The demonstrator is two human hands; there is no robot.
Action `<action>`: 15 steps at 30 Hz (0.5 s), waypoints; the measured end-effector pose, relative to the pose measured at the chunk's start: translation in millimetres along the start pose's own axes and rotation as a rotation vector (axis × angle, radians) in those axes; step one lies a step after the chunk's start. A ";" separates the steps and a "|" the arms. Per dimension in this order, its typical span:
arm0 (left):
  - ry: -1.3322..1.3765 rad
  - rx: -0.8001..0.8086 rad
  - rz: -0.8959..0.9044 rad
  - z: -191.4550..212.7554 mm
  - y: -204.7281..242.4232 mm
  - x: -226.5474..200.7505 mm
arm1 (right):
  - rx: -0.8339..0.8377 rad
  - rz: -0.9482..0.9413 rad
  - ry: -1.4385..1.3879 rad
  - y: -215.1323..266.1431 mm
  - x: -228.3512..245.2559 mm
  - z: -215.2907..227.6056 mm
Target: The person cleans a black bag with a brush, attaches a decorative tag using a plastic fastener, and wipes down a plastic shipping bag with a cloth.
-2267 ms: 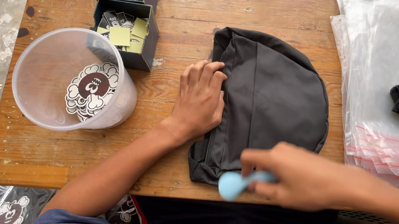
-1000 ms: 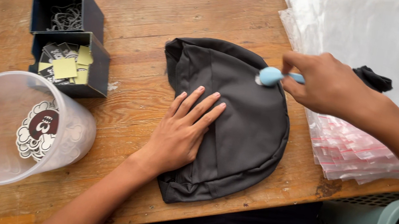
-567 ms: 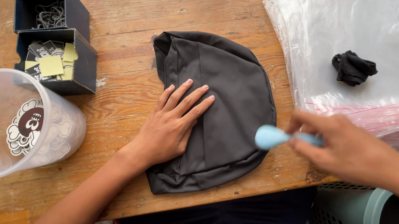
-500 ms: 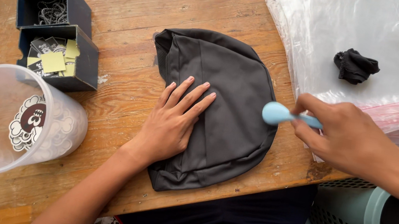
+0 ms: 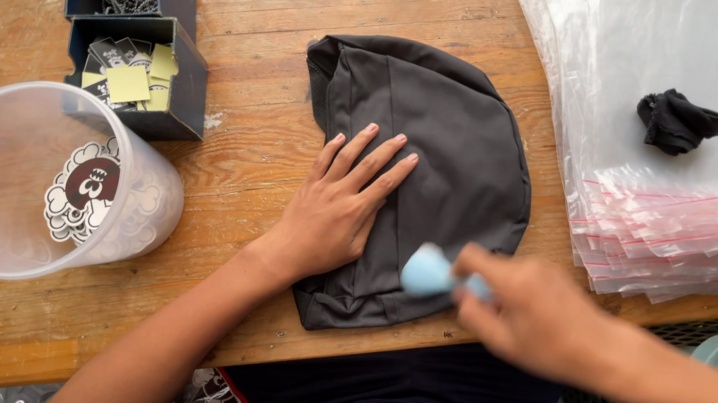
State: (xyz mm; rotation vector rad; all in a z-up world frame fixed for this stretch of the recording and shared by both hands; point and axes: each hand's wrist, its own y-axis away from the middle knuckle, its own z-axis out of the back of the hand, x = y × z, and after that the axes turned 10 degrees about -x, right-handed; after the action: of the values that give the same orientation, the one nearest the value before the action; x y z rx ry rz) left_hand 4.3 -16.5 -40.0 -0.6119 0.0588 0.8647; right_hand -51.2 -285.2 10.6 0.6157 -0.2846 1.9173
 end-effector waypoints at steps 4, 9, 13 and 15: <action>0.001 -0.008 0.006 -0.9 1.2 1.4 | 0.160 0.078 -0.115 13.6 14.2 0.9; 0.007 0.003 -0.010 -1.9 2.3 3.7 | -0.102 0.007 0.102 -6.5 -45.0 48.2; 0.014 -0.005 -0.017 -1.2 0.7 2.5 | -0.240 0.035 0.391 0.8 -43.0 55.0; -0.009 -0.008 -0.015 -1.7 1.4 3.0 | -0.149 0.094 0.091 10.1 -35.7 26.6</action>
State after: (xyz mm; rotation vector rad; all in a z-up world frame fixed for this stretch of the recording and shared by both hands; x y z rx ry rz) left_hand 5.5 -14.7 -42.9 -0.6156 0.0425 0.8532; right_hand -41.4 -329.6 14.6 0.4218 -0.3998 1.9870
